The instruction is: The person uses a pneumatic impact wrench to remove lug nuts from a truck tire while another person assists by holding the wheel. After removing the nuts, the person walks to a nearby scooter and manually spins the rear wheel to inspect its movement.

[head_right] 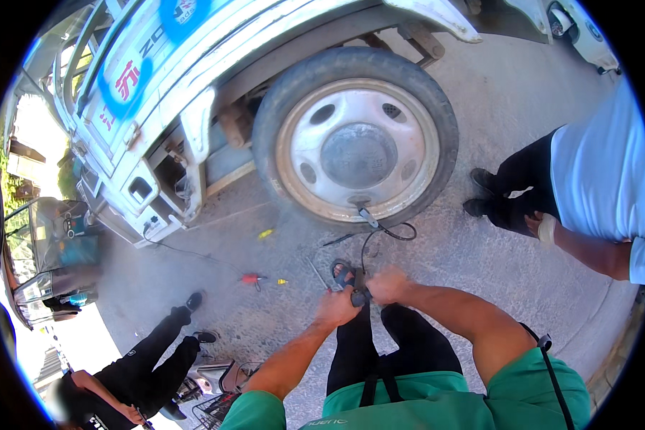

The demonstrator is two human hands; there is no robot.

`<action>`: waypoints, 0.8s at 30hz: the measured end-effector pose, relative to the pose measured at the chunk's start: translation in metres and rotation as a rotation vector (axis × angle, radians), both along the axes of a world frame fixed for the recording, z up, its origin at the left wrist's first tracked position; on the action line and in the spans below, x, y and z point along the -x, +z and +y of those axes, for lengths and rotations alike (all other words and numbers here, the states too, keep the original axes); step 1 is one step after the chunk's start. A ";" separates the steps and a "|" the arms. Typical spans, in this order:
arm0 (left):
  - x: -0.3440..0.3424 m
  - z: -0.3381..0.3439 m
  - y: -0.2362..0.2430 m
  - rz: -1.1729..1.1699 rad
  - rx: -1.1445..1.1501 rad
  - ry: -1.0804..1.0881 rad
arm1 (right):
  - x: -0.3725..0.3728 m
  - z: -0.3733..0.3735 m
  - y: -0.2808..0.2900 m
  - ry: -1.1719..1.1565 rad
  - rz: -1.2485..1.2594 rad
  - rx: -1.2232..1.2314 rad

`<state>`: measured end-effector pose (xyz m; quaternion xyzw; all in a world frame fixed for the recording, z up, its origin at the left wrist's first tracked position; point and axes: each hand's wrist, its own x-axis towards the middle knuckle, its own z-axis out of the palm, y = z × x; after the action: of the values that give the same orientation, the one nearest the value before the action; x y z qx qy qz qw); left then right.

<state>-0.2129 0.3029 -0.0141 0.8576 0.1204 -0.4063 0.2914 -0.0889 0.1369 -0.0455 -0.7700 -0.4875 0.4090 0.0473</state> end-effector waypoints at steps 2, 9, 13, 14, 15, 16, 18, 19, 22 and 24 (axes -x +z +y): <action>-0.001 0.015 0.013 -0.064 -0.001 0.043 | -0.028 0.038 0.059 0.162 0.107 0.291; -0.049 0.072 0.213 -0.035 0.116 -0.014 | -0.082 0.072 0.270 0.211 0.272 0.068; -0.089 0.080 0.360 -0.147 0.081 -0.138 | -0.102 0.063 0.382 0.169 0.176 -0.087; -0.089 0.079 0.365 -0.156 0.078 -0.146 | -0.103 0.061 0.389 0.197 0.126 -0.133; -0.088 0.070 0.356 -0.105 0.061 -0.144 | -0.098 0.057 0.376 0.204 0.125 -0.100; -0.078 0.055 0.329 -0.099 0.064 -0.113 | -0.089 0.049 0.349 0.201 0.122 -0.033; -0.031 0.033 0.226 -0.071 0.043 0.002 | -0.055 0.045 0.259 0.243 0.140 0.108; -0.011 0.020 0.168 -0.065 0.035 0.043 | -0.037 0.035 0.209 0.217 0.107 0.104; 0.007 0.000 0.051 -0.061 -0.028 0.041 | 0.002 0.010 0.073 0.113 0.048 0.088; 0.019 0.002 0.002 -0.076 -0.010 0.028 | 0.023 0.001 0.042 0.067 0.047 0.095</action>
<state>-0.2314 0.3045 -0.0120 0.8721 0.1233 -0.3687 0.2972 -0.1118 0.1381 -0.0036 -0.7448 -0.4917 0.4510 0.0087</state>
